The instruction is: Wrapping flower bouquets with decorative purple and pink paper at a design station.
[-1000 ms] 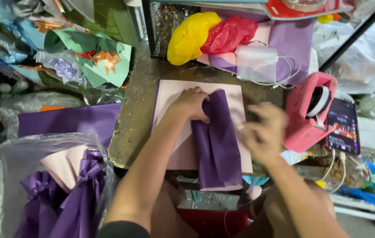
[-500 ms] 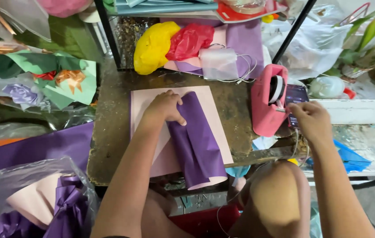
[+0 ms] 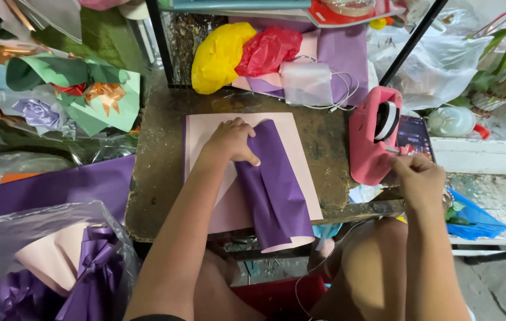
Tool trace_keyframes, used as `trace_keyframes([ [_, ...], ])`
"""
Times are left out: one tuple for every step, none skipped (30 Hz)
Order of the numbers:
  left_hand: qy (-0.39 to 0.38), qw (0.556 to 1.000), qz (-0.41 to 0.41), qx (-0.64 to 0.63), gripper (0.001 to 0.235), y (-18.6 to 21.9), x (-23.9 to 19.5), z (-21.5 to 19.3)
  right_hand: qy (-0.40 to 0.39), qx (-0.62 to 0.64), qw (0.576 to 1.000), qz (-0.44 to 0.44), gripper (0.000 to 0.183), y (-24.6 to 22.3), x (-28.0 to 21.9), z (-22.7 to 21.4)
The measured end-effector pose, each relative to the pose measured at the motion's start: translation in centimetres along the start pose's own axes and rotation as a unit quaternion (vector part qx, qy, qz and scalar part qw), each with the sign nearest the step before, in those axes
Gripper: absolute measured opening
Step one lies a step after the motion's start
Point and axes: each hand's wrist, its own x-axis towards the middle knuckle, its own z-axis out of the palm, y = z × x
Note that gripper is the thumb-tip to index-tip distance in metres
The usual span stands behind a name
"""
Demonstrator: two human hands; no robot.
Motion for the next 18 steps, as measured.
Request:
trace_keyframes([
  [-0.002,1.000,-0.002,0.000,0.092,0.2,-0.2,-0.1,-0.002,0.000,1.000,0.002,0.033,-1.1,-0.9,-0.2],
  [0.000,1.000,0.000,0.002,0.092,0.4,-0.4,-0.2,0.004,-0.191,0.982,0.003,0.028,-2.2,-1.8,-0.3],
  [0.005,1.000,-0.001,0.003,0.091,0.4,-0.7,-0.5,0.008,-0.373,0.928,-0.001,0.031,-3.5,-2.5,-0.3],
  [0.005,1.000,-0.005,0.002,0.091,0.3,-0.2,-0.3,0.003,-0.372,0.928,-0.003,0.031,-2.0,-2.4,-0.9],
  [0.013,1.000,0.005,0.013,0.093,0.1,0.1,0.0,0.028,-0.432,0.888,-0.154,0.021,-0.4,-2.3,-1.3],
  [0.022,0.999,0.016,0.023,0.094,-0.2,0.5,0.3,0.051,-0.478,0.824,-0.301,0.013,1.1,-2.1,-1.7],
  [0.025,0.999,0.008,0.022,0.094,-0.4,1.0,0.3,0.047,-0.473,0.824,-0.307,0.013,-1.5,-3.4,-1.2],
  [0.034,0.999,0.012,0.030,0.096,-0.6,1.5,0.4,-0.014,-0.353,0.881,-0.314,0.008,-4.1,-4.7,-0.7],
  [0.035,0.999,0.018,0.036,0.097,-0.7,1.8,1.2,-0.080,-0.229,0.920,-0.307,0.006,-6.4,-6.6,-0.6],
  [0.030,0.999,0.012,0.033,0.097,-0.6,1.0,1.2,-0.088,-0.228,0.920,-0.306,0.006,-6.9,-6.8,0.8],
  [0.026,0.999,0.010,0.016,0.094,-0.4,0.6,0.6,-0.128,-0.127,0.950,-0.255,0.004,-7.7,-6.9,2.2],
  [0.021,1.000,0.009,-0.001,0.091,-0.1,0.1,0.0,-0.168,-0.025,0.965,-0.200,0.007,-8.5,-7.0,3.5],
  [0.022,1.000,0.008,-0.001,0.091,-0.6,1.0,0.7,-0.168,-0.024,0.965,-0.201,0.007,-8.0,-5.8,5.9],
  [0.039,0.999,0.018,0.002,0.090,-1.1,1.9,1.4,-0.195,-0.008,0.968,-0.158,0.009,-7.5,-4.6,8.4],
  [0.056,0.998,0.028,0.005,0.089,-1.6,2.8,2.1,-0.221,0.010,0.969,-0.114,0.014,-6.9,-3.5,10.9],
  [0.057,0.998,0.028,0.005,0.089,-1.6,2.8,2.2,-0.221,0.010,0.968,-0.115,0.014,-8.4,-4.0,12.4],
  [0.059,0.998,0.027,0.000,0.090,-1.6,2.8,2.3,-0.292,0.081,0.951,-0.062,0.042,-9.9,-4.5,14.0],
  [0.061,0.998,0.026,-0.005,0.091,-1.7,2.9,2.3,-0.359,0.150,0.921,-0.008,0.074,-11.4,-5.1,15.6],
])
